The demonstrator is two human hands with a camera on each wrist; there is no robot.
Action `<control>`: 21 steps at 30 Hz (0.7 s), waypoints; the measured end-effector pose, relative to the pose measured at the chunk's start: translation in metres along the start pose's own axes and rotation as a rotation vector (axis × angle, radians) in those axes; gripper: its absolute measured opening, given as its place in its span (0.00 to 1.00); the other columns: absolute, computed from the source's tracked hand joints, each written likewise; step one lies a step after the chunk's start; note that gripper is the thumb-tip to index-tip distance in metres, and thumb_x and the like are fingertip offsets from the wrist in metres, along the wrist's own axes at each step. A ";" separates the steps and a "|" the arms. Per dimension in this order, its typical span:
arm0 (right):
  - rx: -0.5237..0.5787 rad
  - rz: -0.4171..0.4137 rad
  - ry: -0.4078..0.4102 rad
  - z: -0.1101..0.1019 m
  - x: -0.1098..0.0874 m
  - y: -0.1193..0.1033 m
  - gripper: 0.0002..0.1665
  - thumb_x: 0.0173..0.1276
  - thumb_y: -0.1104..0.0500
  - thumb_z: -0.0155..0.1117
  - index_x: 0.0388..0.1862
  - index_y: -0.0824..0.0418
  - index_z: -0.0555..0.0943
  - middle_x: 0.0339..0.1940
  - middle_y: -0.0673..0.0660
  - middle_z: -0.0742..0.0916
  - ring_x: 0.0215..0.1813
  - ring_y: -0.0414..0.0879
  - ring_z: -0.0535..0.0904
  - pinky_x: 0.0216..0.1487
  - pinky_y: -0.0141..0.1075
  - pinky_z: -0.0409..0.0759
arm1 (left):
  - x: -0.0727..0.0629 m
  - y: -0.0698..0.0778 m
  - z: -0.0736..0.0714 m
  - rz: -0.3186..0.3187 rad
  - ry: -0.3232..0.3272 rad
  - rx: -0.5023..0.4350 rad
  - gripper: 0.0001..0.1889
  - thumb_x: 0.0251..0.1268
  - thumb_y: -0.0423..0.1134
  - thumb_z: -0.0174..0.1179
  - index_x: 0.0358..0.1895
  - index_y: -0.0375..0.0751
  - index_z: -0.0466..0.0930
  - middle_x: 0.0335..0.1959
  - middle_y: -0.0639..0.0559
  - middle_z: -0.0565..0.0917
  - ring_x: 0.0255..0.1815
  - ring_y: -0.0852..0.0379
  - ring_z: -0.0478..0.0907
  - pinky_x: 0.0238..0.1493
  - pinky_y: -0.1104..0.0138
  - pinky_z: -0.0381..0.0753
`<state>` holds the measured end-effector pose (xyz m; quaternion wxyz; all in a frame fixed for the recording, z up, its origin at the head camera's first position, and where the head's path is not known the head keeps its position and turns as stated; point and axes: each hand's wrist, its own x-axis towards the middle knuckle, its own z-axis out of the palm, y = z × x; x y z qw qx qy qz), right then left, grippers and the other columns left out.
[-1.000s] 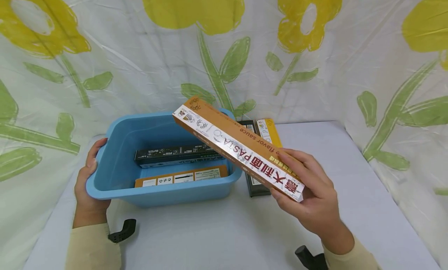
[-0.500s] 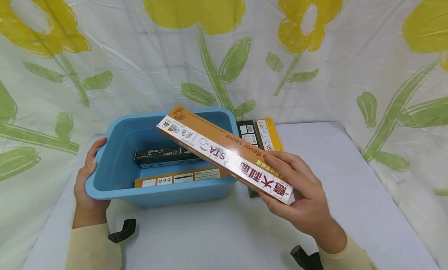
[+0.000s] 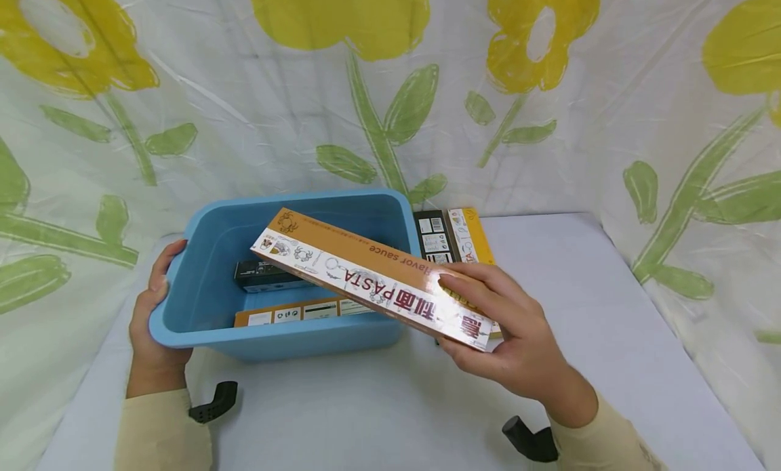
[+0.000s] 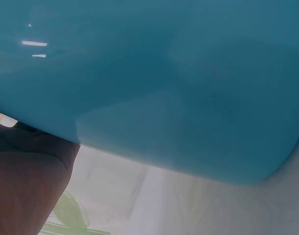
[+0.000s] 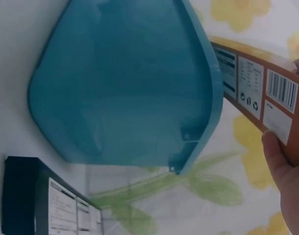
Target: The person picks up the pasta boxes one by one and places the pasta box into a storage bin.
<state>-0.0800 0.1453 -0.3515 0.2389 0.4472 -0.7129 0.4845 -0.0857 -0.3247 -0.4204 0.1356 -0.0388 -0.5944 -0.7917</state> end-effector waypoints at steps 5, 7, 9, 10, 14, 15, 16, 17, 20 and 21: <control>0.020 0.032 -0.047 -0.003 0.006 0.003 0.35 0.76 0.45 0.74 0.70 0.68 0.83 0.67 0.67 0.83 0.63 0.57 0.81 0.57 0.34 0.80 | 0.000 0.000 0.000 0.007 -0.005 -0.003 0.35 0.78 0.47 0.38 0.87 0.51 0.60 0.84 0.46 0.61 0.78 0.45 0.62 0.64 0.58 0.76; 0.027 0.047 -0.064 -0.004 0.008 0.004 0.35 0.76 0.45 0.74 0.71 0.67 0.83 0.68 0.65 0.83 0.63 0.57 0.81 0.57 0.34 0.80 | 0.000 0.000 -0.001 0.010 -0.006 -0.003 0.35 0.77 0.47 0.38 0.87 0.51 0.60 0.84 0.46 0.61 0.78 0.45 0.62 0.64 0.58 0.76; 0.028 0.057 -0.080 -0.004 0.011 0.006 0.35 0.76 0.45 0.74 0.71 0.66 0.83 0.68 0.64 0.83 0.63 0.57 0.81 0.56 0.34 0.79 | 0.000 0.000 -0.001 0.010 -0.006 0.001 0.35 0.78 0.47 0.38 0.87 0.51 0.60 0.84 0.46 0.61 0.78 0.45 0.62 0.64 0.58 0.76; 0.025 0.061 -0.087 -0.004 0.012 0.006 0.35 0.76 0.45 0.74 0.71 0.66 0.83 0.68 0.63 0.83 0.64 0.56 0.81 0.56 0.34 0.79 | 0.000 -0.001 -0.001 0.009 -0.006 0.003 0.35 0.78 0.48 0.38 0.87 0.51 0.60 0.84 0.46 0.61 0.78 0.45 0.61 0.64 0.58 0.76; 0.021 0.072 -0.114 -0.004 0.017 0.009 0.34 0.75 0.46 0.75 0.72 0.64 0.83 0.69 0.61 0.83 0.64 0.56 0.81 0.56 0.36 0.79 | 0.001 -0.001 -0.002 0.013 -0.008 0.009 0.35 0.78 0.48 0.38 0.87 0.51 0.60 0.84 0.46 0.60 0.78 0.45 0.61 0.64 0.58 0.75; 0.023 0.077 -0.123 -0.005 0.018 0.010 0.34 0.74 0.47 0.76 0.72 0.64 0.83 0.69 0.61 0.83 0.64 0.56 0.80 0.55 0.36 0.80 | 0.001 -0.001 -0.002 0.014 -0.009 0.007 0.35 0.78 0.48 0.38 0.87 0.51 0.60 0.84 0.46 0.60 0.78 0.45 0.61 0.65 0.58 0.75; 0.029 0.086 -0.133 -0.005 0.020 0.011 0.34 0.73 0.48 0.77 0.72 0.64 0.83 0.69 0.60 0.83 0.64 0.56 0.80 0.55 0.36 0.80 | 0.001 -0.001 -0.001 0.014 -0.010 0.004 0.35 0.78 0.48 0.38 0.87 0.51 0.61 0.84 0.46 0.60 0.78 0.45 0.61 0.65 0.58 0.75; 0.034 0.095 -0.143 -0.005 0.021 0.011 0.34 0.73 0.49 0.77 0.72 0.63 0.83 0.69 0.60 0.82 0.65 0.56 0.80 0.55 0.37 0.81 | 0.001 -0.001 -0.001 0.015 -0.010 0.003 0.35 0.78 0.48 0.38 0.86 0.52 0.61 0.84 0.45 0.60 0.79 0.45 0.61 0.65 0.58 0.75; 0.050 0.121 -0.174 -0.004 0.024 0.012 0.35 0.71 0.52 0.79 0.73 0.62 0.83 0.69 0.58 0.82 0.65 0.56 0.79 0.55 0.39 0.82 | 0.001 -0.001 -0.001 0.012 -0.007 0.007 0.35 0.78 0.48 0.38 0.86 0.53 0.62 0.84 0.46 0.61 0.79 0.45 0.61 0.65 0.58 0.76; 0.054 0.127 -0.185 -0.004 0.026 0.013 0.35 0.70 0.53 0.80 0.73 0.62 0.83 0.70 0.57 0.82 0.66 0.56 0.79 0.55 0.39 0.82 | 0.001 -0.001 0.000 0.010 -0.004 0.008 0.34 0.78 0.48 0.38 0.86 0.53 0.62 0.84 0.46 0.61 0.78 0.45 0.61 0.64 0.58 0.76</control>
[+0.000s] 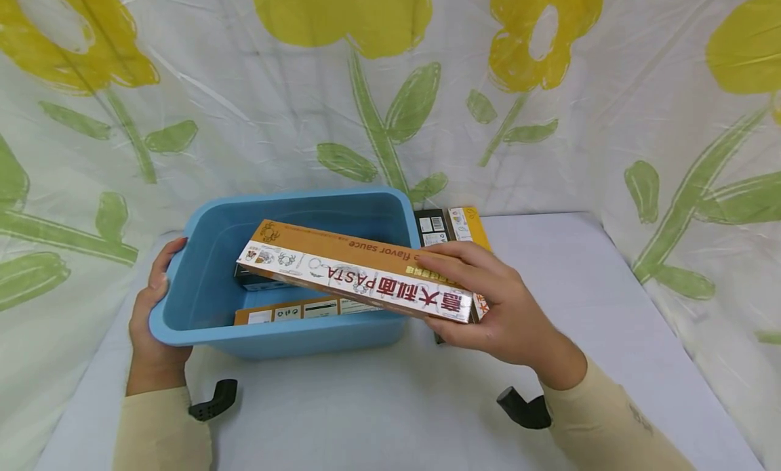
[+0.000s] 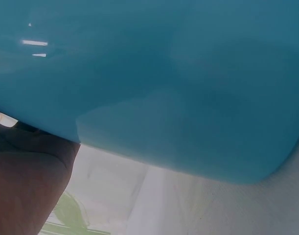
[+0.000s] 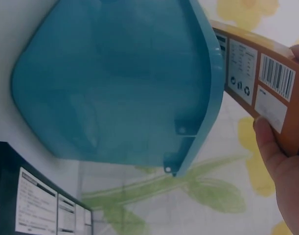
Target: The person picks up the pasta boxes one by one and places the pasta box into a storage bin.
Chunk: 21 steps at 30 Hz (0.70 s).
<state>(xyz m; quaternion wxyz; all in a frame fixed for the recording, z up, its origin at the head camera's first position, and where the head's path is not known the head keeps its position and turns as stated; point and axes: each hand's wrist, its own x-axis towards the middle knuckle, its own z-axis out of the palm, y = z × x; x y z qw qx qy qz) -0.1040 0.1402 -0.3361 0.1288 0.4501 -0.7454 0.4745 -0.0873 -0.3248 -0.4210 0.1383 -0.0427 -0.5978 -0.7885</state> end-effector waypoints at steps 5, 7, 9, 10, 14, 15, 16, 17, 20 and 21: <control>0.034 0.006 -0.053 0.003 0.008 0.001 0.38 0.65 0.61 0.83 0.73 0.62 0.83 0.69 0.56 0.82 0.65 0.55 0.79 0.51 0.41 0.83 | -0.001 0.002 0.002 -0.014 0.019 0.018 0.34 0.79 0.49 0.38 0.86 0.54 0.63 0.85 0.47 0.61 0.78 0.45 0.62 0.64 0.59 0.77; 0.046 0.008 -0.072 0.004 0.011 0.002 0.39 0.63 0.64 0.83 0.73 0.62 0.82 0.70 0.56 0.82 0.65 0.54 0.80 0.50 0.40 0.84 | -0.001 0.002 0.003 -0.019 0.026 0.023 0.34 0.79 0.49 0.39 0.86 0.54 0.63 0.85 0.47 0.61 0.79 0.44 0.61 0.63 0.60 0.78; 0.052 0.012 -0.088 0.005 0.013 0.002 0.39 0.61 0.65 0.83 0.73 0.62 0.83 0.70 0.56 0.81 0.65 0.54 0.80 0.50 0.40 0.84 | -0.001 0.003 0.003 -0.023 0.028 0.037 0.34 0.79 0.50 0.38 0.86 0.55 0.63 0.85 0.47 0.61 0.79 0.44 0.61 0.63 0.60 0.78; 0.053 0.013 -0.094 0.005 0.014 0.003 0.39 0.61 0.65 0.83 0.73 0.62 0.83 0.70 0.56 0.81 0.66 0.53 0.80 0.50 0.40 0.84 | -0.001 0.003 0.004 -0.024 0.028 0.042 0.34 0.79 0.50 0.38 0.86 0.55 0.63 0.85 0.47 0.61 0.79 0.44 0.61 0.63 0.60 0.78; 0.053 0.015 -0.111 0.007 0.018 0.005 0.38 0.60 0.65 0.83 0.71 0.62 0.84 0.70 0.55 0.81 0.66 0.52 0.79 0.51 0.41 0.84 | -0.001 0.004 0.003 -0.023 0.020 0.052 0.34 0.79 0.50 0.38 0.87 0.56 0.62 0.85 0.47 0.60 0.80 0.44 0.61 0.63 0.60 0.78; 0.048 0.011 -0.113 0.008 0.018 0.006 0.38 0.60 0.65 0.83 0.71 0.62 0.84 0.69 0.54 0.82 0.66 0.52 0.79 0.51 0.41 0.84 | -0.001 0.004 0.003 -0.019 0.020 0.048 0.34 0.79 0.50 0.38 0.87 0.55 0.62 0.85 0.47 0.61 0.80 0.44 0.61 0.63 0.60 0.78; 0.046 0.010 -0.117 0.008 0.019 0.007 0.38 0.60 0.65 0.83 0.71 0.62 0.84 0.69 0.54 0.82 0.66 0.52 0.79 0.51 0.41 0.84 | -0.001 0.004 0.003 -0.018 0.017 0.047 0.34 0.79 0.50 0.38 0.87 0.55 0.62 0.85 0.46 0.61 0.79 0.44 0.61 0.63 0.60 0.78; 0.045 0.008 -0.122 0.009 0.020 0.007 0.38 0.60 0.65 0.83 0.71 0.62 0.84 0.69 0.54 0.82 0.66 0.52 0.79 0.52 0.41 0.84 | -0.001 0.004 0.003 -0.016 0.013 0.044 0.34 0.79 0.50 0.38 0.87 0.55 0.62 0.85 0.46 0.61 0.79 0.44 0.62 0.63 0.60 0.78; 0.031 0.004 -0.139 0.012 0.024 0.009 0.37 0.61 0.65 0.83 0.71 0.61 0.84 0.68 0.53 0.82 0.66 0.50 0.79 0.53 0.41 0.83 | -0.001 0.004 0.002 -0.011 0.004 0.040 0.34 0.80 0.50 0.38 0.87 0.54 0.62 0.85 0.46 0.61 0.79 0.44 0.62 0.63 0.60 0.78; 0.024 0.002 -0.146 0.013 0.025 0.009 0.37 0.61 0.65 0.83 0.71 0.61 0.84 0.68 0.53 0.82 0.66 0.50 0.78 0.53 0.41 0.83 | -0.001 0.004 0.002 -0.010 0.001 0.040 0.34 0.80 0.50 0.38 0.87 0.54 0.62 0.85 0.45 0.60 0.79 0.44 0.62 0.63 0.60 0.78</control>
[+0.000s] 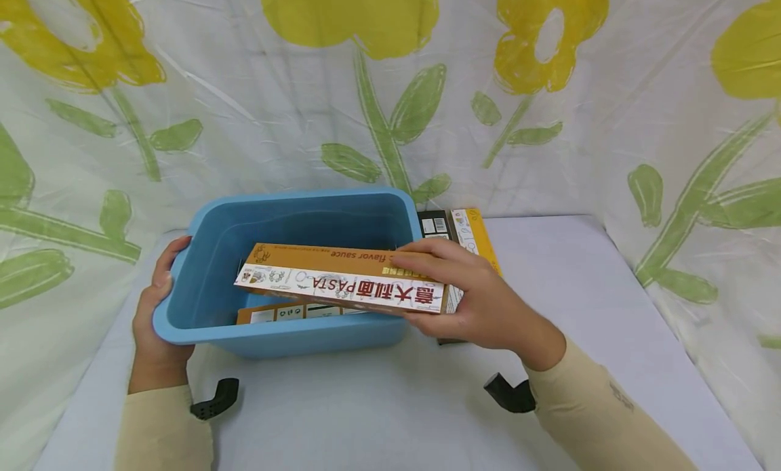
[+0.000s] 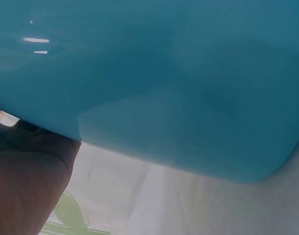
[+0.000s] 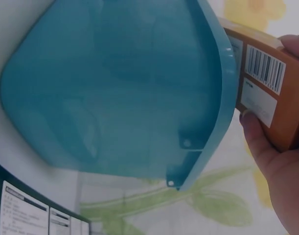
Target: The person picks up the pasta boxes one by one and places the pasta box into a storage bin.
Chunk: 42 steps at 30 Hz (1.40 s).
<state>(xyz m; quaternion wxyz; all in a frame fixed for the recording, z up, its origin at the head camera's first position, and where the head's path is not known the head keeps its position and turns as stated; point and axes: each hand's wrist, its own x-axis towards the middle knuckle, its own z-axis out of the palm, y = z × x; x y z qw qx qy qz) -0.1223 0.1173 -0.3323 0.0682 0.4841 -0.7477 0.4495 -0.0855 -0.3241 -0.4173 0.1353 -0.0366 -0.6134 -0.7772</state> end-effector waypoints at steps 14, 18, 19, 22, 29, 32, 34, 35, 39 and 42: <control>-0.044 0.008 -0.097 0.009 0.019 0.004 0.35 0.66 0.60 0.81 0.72 0.59 0.84 0.67 0.52 0.82 0.61 0.45 0.79 0.49 0.39 0.82 | 0.000 -0.001 -0.001 -0.003 0.000 0.009 0.34 0.80 0.50 0.38 0.87 0.54 0.61 0.85 0.45 0.60 0.79 0.44 0.62 0.64 0.59 0.78; -0.060 0.027 -0.137 0.009 0.025 0.007 0.35 0.67 0.59 0.80 0.73 0.59 0.84 0.68 0.51 0.82 0.59 0.43 0.78 0.49 0.40 0.81 | 0.001 -0.001 -0.002 -0.001 -0.005 0.010 0.34 0.79 0.49 0.38 0.87 0.54 0.61 0.85 0.45 0.60 0.79 0.44 0.61 0.65 0.58 0.76; -0.060 0.029 -0.145 0.009 0.026 0.007 0.35 0.68 0.59 0.80 0.73 0.59 0.84 0.67 0.51 0.82 0.58 0.43 0.79 0.48 0.40 0.81 | 0.001 -0.001 -0.002 -0.001 -0.004 0.007 0.34 0.79 0.49 0.38 0.87 0.54 0.62 0.85 0.46 0.60 0.79 0.44 0.61 0.65 0.58 0.76; -0.057 0.047 -0.171 0.008 0.031 0.008 0.34 0.69 0.57 0.79 0.73 0.59 0.83 0.66 0.51 0.82 0.54 0.41 0.79 0.45 0.39 0.81 | 0.001 -0.001 -0.001 0.002 0.005 0.001 0.34 0.79 0.49 0.38 0.86 0.54 0.62 0.84 0.46 0.60 0.79 0.44 0.61 0.65 0.58 0.75; -0.047 0.108 -0.231 0.011 0.038 0.011 0.33 0.70 0.56 0.80 0.72 0.58 0.84 0.64 0.49 0.82 0.52 0.40 0.78 0.44 0.38 0.81 | 0.001 -0.001 -0.002 -0.006 0.017 0.003 0.34 0.78 0.49 0.38 0.86 0.54 0.63 0.84 0.47 0.60 0.78 0.44 0.60 0.66 0.56 0.73; -0.041 0.120 -0.247 0.014 0.042 0.012 0.32 0.70 0.56 0.80 0.72 0.58 0.85 0.63 0.49 0.83 0.53 0.41 0.78 0.44 0.38 0.82 | 0.000 -0.001 -0.002 -0.008 0.017 0.007 0.34 0.79 0.49 0.38 0.86 0.54 0.62 0.84 0.47 0.60 0.78 0.44 0.60 0.65 0.55 0.72; -0.039 0.126 -0.257 0.015 0.045 0.012 0.32 0.69 0.55 0.80 0.72 0.58 0.85 0.63 0.49 0.83 0.54 0.41 0.78 0.45 0.38 0.82 | 0.000 -0.001 -0.002 -0.009 0.019 0.009 0.34 0.79 0.49 0.38 0.86 0.54 0.63 0.84 0.47 0.60 0.78 0.44 0.60 0.65 0.55 0.72; -0.039 0.127 -0.262 0.016 0.046 0.013 0.32 0.69 0.55 0.80 0.72 0.59 0.85 0.63 0.49 0.83 0.55 0.42 0.78 0.46 0.38 0.82 | 0.000 -0.001 -0.002 -0.010 0.020 0.011 0.34 0.79 0.49 0.38 0.86 0.55 0.63 0.84 0.47 0.60 0.78 0.44 0.60 0.65 0.55 0.72; -0.042 0.134 -0.286 0.020 0.051 0.014 0.32 0.71 0.54 0.79 0.72 0.60 0.84 0.63 0.51 0.83 0.55 0.41 0.77 0.48 0.38 0.82 | 0.000 -0.001 -0.002 -0.012 0.020 0.011 0.34 0.79 0.49 0.38 0.86 0.55 0.63 0.84 0.47 0.60 0.79 0.43 0.60 0.65 0.53 0.71; -0.048 0.147 -0.306 0.022 0.054 0.015 0.32 0.72 0.53 0.79 0.72 0.61 0.84 0.63 0.52 0.83 0.48 0.39 0.78 0.45 0.37 0.81 | 0.000 -0.001 -0.001 -0.013 0.016 0.015 0.34 0.79 0.49 0.38 0.86 0.55 0.62 0.85 0.48 0.60 0.79 0.43 0.59 0.66 0.51 0.69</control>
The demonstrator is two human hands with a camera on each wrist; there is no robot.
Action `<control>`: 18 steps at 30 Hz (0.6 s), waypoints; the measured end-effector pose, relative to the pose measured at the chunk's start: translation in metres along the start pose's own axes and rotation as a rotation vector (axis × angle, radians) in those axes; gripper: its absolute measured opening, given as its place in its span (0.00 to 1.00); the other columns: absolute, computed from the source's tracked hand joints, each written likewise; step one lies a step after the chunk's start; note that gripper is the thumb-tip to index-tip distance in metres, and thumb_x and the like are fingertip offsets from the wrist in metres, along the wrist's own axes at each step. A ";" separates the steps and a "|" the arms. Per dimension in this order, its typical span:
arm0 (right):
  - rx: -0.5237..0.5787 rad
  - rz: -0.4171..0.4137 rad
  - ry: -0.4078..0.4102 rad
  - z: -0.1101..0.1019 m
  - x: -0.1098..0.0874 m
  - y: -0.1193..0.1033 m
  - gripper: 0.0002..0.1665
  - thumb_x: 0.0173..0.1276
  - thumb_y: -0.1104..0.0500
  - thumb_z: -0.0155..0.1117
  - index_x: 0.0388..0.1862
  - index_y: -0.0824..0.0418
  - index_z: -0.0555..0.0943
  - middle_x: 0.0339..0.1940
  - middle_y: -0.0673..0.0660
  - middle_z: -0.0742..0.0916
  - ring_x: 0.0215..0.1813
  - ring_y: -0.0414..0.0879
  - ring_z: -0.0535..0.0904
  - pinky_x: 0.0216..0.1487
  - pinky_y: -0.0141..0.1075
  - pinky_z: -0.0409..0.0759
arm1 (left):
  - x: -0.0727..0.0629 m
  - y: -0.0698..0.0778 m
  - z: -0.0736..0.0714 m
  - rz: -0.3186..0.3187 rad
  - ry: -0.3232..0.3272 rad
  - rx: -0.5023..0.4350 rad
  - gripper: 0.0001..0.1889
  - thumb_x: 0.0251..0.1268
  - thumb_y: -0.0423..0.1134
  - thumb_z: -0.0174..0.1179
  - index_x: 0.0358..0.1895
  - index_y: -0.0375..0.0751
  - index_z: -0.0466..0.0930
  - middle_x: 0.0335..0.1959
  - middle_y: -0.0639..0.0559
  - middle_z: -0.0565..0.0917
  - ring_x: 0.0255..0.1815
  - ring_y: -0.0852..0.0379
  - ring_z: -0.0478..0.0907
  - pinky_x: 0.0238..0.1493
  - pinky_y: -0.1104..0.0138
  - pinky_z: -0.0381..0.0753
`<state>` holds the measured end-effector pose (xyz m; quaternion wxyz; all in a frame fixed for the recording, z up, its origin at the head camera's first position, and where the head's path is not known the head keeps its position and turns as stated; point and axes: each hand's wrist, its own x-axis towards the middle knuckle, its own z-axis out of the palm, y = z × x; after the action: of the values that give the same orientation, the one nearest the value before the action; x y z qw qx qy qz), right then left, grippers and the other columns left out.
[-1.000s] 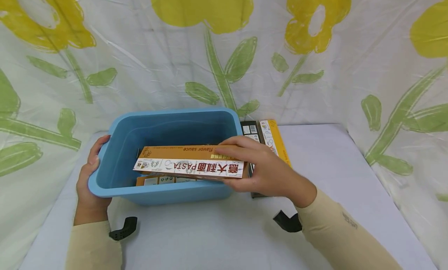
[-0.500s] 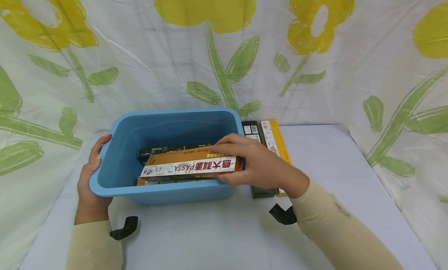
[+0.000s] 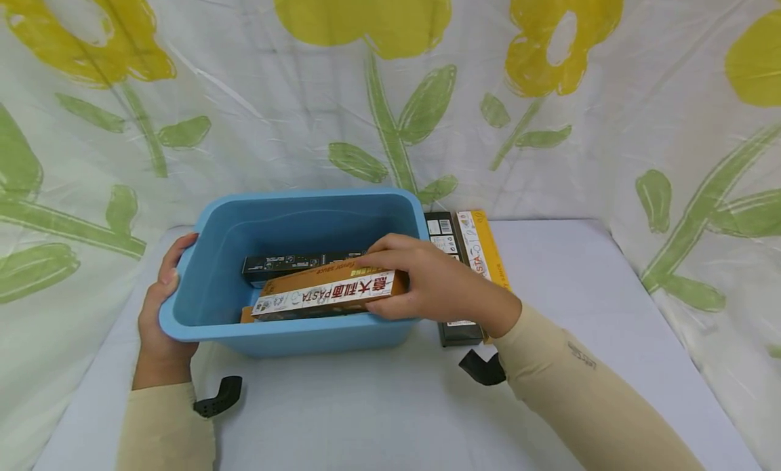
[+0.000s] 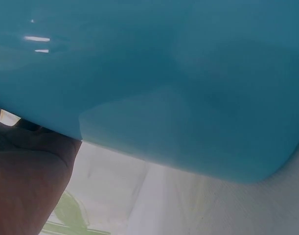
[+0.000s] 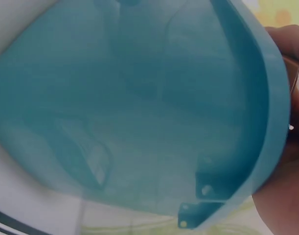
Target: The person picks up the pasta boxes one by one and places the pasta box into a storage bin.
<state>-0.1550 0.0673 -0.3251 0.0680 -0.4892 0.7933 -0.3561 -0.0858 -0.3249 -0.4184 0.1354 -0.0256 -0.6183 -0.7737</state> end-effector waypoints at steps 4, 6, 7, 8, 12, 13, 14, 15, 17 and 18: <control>0.000 0.019 -0.019 0.002 0.006 0.001 0.33 0.73 0.53 0.78 0.74 0.61 0.83 0.63 0.52 0.83 0.42 0.39 0.77 0.42 0.36 0.80 | 0.000 0.000 0.001 -0.004 -0.004 0.000 0.34 0.79 0.50 0.37 0.87 0.56 0.61 0.86 0.49 0.59 0.80 0.43 0.58 0.68 0.47 0.64; 0.005 0.023 -0.023 0.002 0.009 0.001 0.34 0.72 0.52 0.78 0.74 0.61 0.83 0.62 0.51 0.83 0.44 0.40 0.77 0.43 0.37 0.80 | 0.000 0.000 0.001 -0.007 -0.004 -0.004 0.34 0.80 0.50 0.37 0.87 0.57 0.61 0.86 0.49 0.58 0.81 0.43 0.57 0.68 0.46 0.62; 0.009 0.025 -0.028 0.002 0.010 0.001 0.34 0.72 0.52 0.79 0.73 0.61 0.83 0.62 0.51 0.83 0.45 0.40 0.78 0.44 0.37 0.81 | 0.000 0.000 0.001 -0.009 -0.004 -0.006 0.34 0.80 0.50 0.37 0.87 0.57 0.61 0.86 0.49 0.58 0.81 0.43 0.57 0.69 0.46 0.62; 0.017 0.026 -0.033 0.002 0.011 0.000 0.34 0.72 0.52 0.79 0.73 0.61 0.83 0.62 0.51 0.83 0.47 0.40 0.78 0.45 0.37 0.81 | 0.000 0.000 0.001 -0.010 -0.004 -0.008 0.34 0.80 0.50 0.37 0.87 0.57 0.61 0.86 0.49 0.58 0.81 0.44 0.57 0.68 0.46 0.61; 0.052 0.027 -0.055 0.004 0.015 -0.001 0.33 0.72 0.51 0.79 0.73 0.61 0.84 0.63 0.50 0.83 0.57 0.41 0.77 0.51 0.36 0.82 | 0.000 0.000 0.001 -0.012 -0.005 -0.011 0.34 0.80 0.50 0.37 0.87 0.57 0.61 0.86 0.49 0.57 0.81 0.44 0.57 0.68 0.47 0.62; 0.060 0.027 -0.061 0.004 0.017 -0.002 0.33 0.72 0.51 0.79 0.73 0.61 0.84 0.63 0.50 0.83 0.59 0.42 0.77 0.52 0.36 0.82 | 0.000 0.000 0.001 -0.012 -0.005 -0.009 0.34 0.79 0.50 0.37 0.87 0.57 0.61 0.86 0.49 0.58 0.81 0.44 0.57 0.68 0.47 0.63; 0.066 0.026 -0.068 0.005 0.018 -0.003 0.33 0.73 0.51 0.79 0.73 0.61 0.84 0.63 0.50 0.83 0.59 0.42 0.77 0.52 0.36 0.82 | 0.000 0.000 0.001 -0.010 -0.006 -0.009 0.34 0.79 0.50 0.37 0.87 0.57 0.61 0.86 0.49 0.58 0.81 0.44 0.57 0.68 0.47 0.63; 0.068 0.025 -0.075 0.005 0.019 -0.003 0.33 0.73 0.51 0.79 0.73 0.60 0.83 0.63 0.50 0.82 0.59 0.42 0.77 0.52 0.36 0.82 | 0.000 0.000 0.001 -0.009 -0.006 -0.007 0.34 0.79 0.50 0.38 0.87 0.57 0.61 0.86 0.49 0.58 0.80 0.43 0.58 0.68 0.48 0.64; 0.063 0.023 -0.090 0.006 0.021 -0.005 0.34 0.73 0.50 0.78 0.74 0.60 0.83 0.63 0.50 0.82 0.59 0.42 0.77 0.53 0.36 0.82 | 0.000 0.000 0.000 -0.004 -0.008 -0.005 0.34 0.80 0.50 0.37 0.87 0.56 0.61 0.86 0.48 0.58 0.80 0.43 0.58 0.68 0.51 0.67; 0.062 0.021 -0.097 0.007 0.023 -0.006 0.34 0.73 0.50 0.78 0.74 0.60 0.83 0.63 0.50 0.82 0.59 0.41 0.77 0.52 0.36 0.82 | 0.000 0.000 0.000 -0.001 -0.007 -0.005 0.34 0.80 0.50 0.37 0.87 0.56 0.61 0.85 0.48 0.58 0.80 0.43 0.59 0.68 0.53 0.69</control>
<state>-0.1591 0.0437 -0.3209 0.1251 -0.4949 0.7828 -0.3558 -0.0855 -0.3253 -0.4187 0.1327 -0.0283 -0.6171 -0.7751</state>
